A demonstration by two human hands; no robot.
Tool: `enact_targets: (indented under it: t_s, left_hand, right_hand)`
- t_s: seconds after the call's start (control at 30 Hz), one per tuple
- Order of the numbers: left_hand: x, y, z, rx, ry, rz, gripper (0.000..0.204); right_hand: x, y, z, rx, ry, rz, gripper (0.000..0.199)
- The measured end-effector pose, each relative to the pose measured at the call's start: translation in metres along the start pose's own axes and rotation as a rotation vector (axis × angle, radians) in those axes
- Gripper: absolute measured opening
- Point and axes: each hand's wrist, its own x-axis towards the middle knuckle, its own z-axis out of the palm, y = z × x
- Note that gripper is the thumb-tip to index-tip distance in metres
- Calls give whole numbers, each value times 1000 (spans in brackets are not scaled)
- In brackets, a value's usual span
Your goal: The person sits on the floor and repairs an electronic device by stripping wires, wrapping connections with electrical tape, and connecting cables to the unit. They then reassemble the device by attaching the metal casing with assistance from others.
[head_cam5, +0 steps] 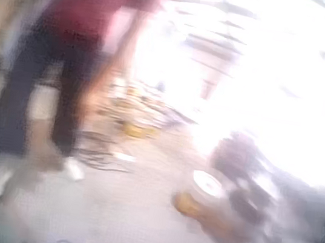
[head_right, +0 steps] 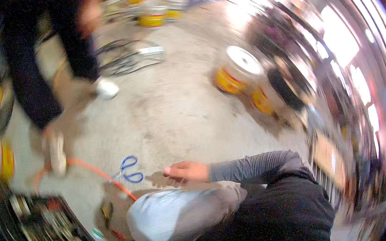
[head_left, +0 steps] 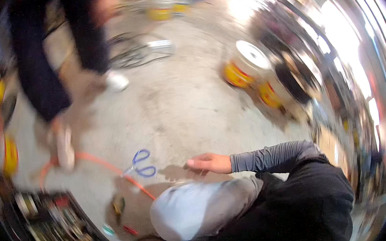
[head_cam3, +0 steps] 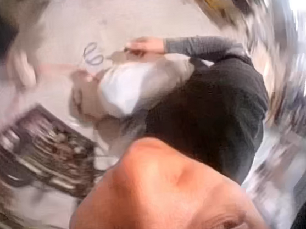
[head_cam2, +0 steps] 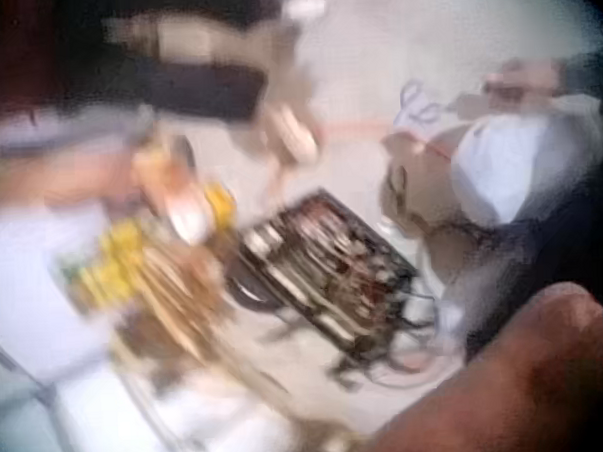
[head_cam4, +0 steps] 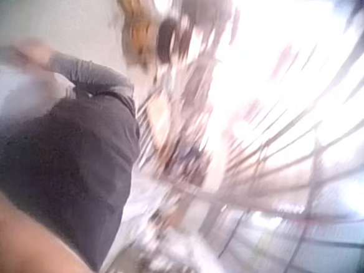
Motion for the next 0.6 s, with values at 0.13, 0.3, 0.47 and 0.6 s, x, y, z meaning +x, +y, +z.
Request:
enact_targets:
  t_s: [0.13, 0.3, 0.47, 0.6]
  left_hand:
    - [28, 132, -40, 75, -285, 71, 36]
    - [7, 306, -81, 169, -508, 9, 40]
    - [-28, 502, -112, 180, -556, -116, 45]
    - [-98, 607, -136, 35, -353, -312, 49]
  right_hand:
    - [-134, -11, 47, -715, 277, -820, 84]
    - [-207, -52, 29, -498, 151, -208, 91]
    - [-305, -78, -15, -474, 139, 146, 85]
    - [-421, -176, -65, -568, 192, -15, 58]
